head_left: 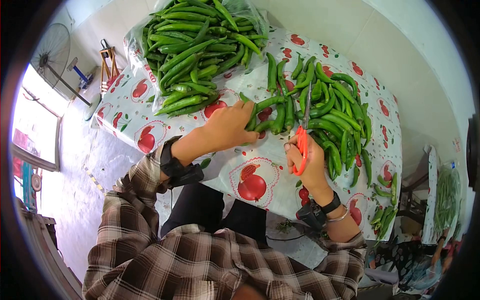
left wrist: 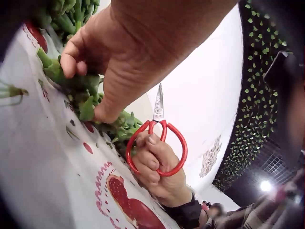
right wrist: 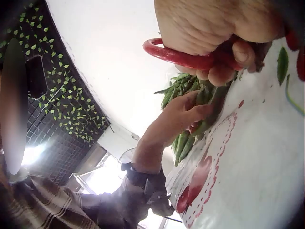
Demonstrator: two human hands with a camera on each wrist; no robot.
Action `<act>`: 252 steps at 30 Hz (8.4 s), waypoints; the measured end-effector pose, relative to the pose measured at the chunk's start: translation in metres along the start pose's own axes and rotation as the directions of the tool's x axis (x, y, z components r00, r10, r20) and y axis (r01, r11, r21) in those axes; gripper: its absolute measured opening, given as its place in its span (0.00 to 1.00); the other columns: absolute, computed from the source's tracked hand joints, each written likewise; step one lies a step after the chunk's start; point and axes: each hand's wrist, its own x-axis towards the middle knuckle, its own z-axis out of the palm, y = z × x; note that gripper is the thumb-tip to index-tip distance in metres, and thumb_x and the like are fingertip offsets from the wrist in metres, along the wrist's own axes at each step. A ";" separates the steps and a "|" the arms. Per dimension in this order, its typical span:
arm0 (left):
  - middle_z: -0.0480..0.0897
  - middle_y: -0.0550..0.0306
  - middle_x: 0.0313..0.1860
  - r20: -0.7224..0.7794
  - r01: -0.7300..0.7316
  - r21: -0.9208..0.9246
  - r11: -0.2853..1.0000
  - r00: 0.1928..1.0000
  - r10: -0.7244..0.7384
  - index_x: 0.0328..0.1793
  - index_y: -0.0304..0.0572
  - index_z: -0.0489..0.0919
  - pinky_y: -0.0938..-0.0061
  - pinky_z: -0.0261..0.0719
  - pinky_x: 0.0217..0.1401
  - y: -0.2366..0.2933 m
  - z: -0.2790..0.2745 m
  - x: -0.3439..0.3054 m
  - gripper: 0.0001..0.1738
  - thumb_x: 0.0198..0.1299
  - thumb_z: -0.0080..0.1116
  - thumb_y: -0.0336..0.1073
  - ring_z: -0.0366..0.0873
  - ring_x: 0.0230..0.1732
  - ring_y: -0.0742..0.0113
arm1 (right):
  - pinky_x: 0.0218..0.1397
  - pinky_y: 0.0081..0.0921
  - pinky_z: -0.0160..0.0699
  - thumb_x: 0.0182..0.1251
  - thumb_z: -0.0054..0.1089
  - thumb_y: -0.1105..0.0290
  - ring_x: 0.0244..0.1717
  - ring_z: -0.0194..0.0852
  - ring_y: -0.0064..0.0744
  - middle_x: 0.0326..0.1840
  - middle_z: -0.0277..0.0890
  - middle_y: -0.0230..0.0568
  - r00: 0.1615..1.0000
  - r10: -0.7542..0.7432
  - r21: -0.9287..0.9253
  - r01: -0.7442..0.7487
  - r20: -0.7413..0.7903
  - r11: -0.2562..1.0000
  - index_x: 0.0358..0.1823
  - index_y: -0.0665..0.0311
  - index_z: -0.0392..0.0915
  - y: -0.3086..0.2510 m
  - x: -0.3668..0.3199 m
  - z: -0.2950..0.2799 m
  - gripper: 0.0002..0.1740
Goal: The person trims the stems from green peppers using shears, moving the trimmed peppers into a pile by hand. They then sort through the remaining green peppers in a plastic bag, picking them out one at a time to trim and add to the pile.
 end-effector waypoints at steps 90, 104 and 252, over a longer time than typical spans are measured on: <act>0.75 0.57 0.50 -0.110 -0.616 -0.234 0.752 0.786 0.609 0.53 0.46 0.79 0.68 0.80 0.38 -0.001 -0.025 -0.005 0.25 0.45 0.70 0.31 0.80 0.39 0.55 | 0.18 0.17 0.65 0.67 0.59 0.72 0.16 0.65 0.19 0.21 0.68 0.31 0.999 0.025 0.018 -0.025 -0.020 1.000 0.39 0.66 0.71 0.000 -0.002 -0.002 0.07; 0.74 0.53 0.43 -0.444 -0.470 -0.159 0.868 0.819 0.362 0.49 0.40 0.80 0.69 0.74 0.45 -0.008 -0.093 -0.004 0.17 0.51 0.69 0.28 0.75 0.42 0.58 | 0.17 0.17 0.64 0.67 0.58 0.72 0.14 0.63 0.18 0.18 0.67 0.30 1.000 -0.026 0.040 0.025 0.008 0.999 0.37 0.65 0.71 0.006 0.003 -0.002 0.06; 0.71 0.56 0.59 0.354 -0.724 0.104 0.682 0.667 0.655 0.65 0.45 0.72 0.62 0.78 0.54 0.023 -0.008 0.076 0.42 0.36 0.67 0.25 0.74 0.58 0.51 | 0.18 0.16 0.63 0.68 0.58 0.72 0.15 0.63 0.15 0.20 0.67 0.28 0.997 -0.046 0.030 0.048 -0.068 0.998 0.37 0.64 0.70 0.001 0.004 -0.012 0.06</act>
